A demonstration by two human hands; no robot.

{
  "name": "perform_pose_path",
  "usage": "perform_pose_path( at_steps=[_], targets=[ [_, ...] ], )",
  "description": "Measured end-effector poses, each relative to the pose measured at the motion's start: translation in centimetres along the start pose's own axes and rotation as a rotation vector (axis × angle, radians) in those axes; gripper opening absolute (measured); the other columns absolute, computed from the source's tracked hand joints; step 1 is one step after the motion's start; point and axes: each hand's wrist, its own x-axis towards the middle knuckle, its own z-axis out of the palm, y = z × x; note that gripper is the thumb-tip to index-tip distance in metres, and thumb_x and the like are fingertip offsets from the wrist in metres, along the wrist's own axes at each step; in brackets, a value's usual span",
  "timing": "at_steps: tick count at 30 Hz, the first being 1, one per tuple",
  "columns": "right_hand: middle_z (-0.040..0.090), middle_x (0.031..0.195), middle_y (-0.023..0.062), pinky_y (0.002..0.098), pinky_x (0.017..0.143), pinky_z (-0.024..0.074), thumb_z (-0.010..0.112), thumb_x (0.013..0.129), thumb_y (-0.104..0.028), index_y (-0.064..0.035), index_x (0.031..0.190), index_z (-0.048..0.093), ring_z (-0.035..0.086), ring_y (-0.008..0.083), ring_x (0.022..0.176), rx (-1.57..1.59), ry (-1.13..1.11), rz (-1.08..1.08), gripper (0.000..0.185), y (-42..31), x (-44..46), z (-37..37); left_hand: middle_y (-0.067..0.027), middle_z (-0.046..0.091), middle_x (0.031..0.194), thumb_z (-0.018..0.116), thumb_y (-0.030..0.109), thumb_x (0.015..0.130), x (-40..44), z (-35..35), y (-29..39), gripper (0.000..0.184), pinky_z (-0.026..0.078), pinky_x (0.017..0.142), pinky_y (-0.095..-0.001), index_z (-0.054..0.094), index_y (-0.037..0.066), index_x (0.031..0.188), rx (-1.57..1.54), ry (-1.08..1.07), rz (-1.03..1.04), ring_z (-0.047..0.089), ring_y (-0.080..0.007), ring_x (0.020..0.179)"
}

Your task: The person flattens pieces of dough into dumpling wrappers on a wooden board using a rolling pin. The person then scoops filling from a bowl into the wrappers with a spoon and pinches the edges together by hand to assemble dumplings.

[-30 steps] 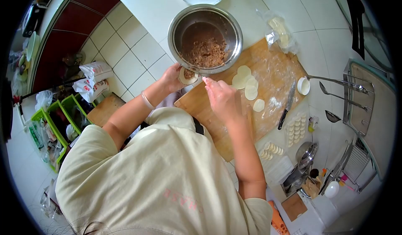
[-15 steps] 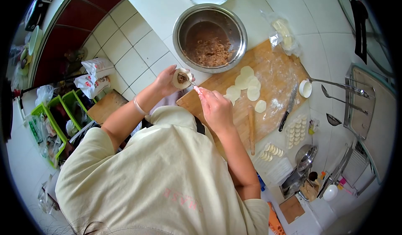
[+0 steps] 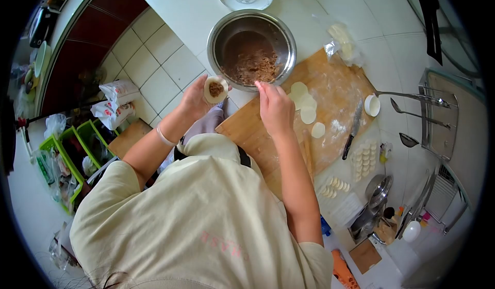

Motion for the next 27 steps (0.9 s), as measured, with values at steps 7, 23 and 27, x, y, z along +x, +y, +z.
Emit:
perform_pose_path(
  at_steps=[7, 23, 27],
  targets=[
    [0.064, 0.089, 0.0131, 0.0418, 0.072, 0.0490, 0.062, 0.089, -0.021, -0.0054, 0.104, 0.067, 0.062, 0.0296, 0.082, -0.331, -0.283, 0.070, 0.022, 2.9, 1.6, 1.5, -0.0188, 0.059, 0.119, 0.025, 0.034, 0.103, -3.4, 4.7, 2.2, 0.046, 0.038, 0.106, -0.0409, 0.052, 0.000, 0.119, -0.058, -0.228, 0.032, 0.055, -0.0300, 0.116],
    [0.057, 0.092, 0.0085, 0.0354, 0.067, 0.0479, 0.068, 0.075, 0.001, -0.0050, 0.090, 0.060, 0.055, 0.0251, 0.082, 0.116, 0.196, -0.393, 0.018, -5.1, -0.5, -5.6, -0.0087, 0.054, 0.129, 0.038, 0.036, 0.100, -8.3, 10.7, 0.8, 0.043, 0.036, 0.105, -0.0382, 0.049, 0.006, 0.130, 0.184, -0.419, -0.005, 0.051, -0.0202, 0.118],
    [0.058, 0.087, 0.0100, 0.0309, 0.062, 0.0480, 0.066, 0.081, 0.000, -0.0020, 0.089, 0.059, 0.058, 0.0215, 0.076, 0.342, 0.102, -0.115, 0.011, -5.7, -1.0, -6.4, -0.0066, 0.053, 0.129, 0.046, 0.033, 0.099, -8.3, 9.7, 0.0, 0.041, 0.038, 0.102, -0.0368, 0.049, 0.007, 0.130, 0.384, -0.557, 0.176, 0.051, -0.0186, 0.118]
  ],
)
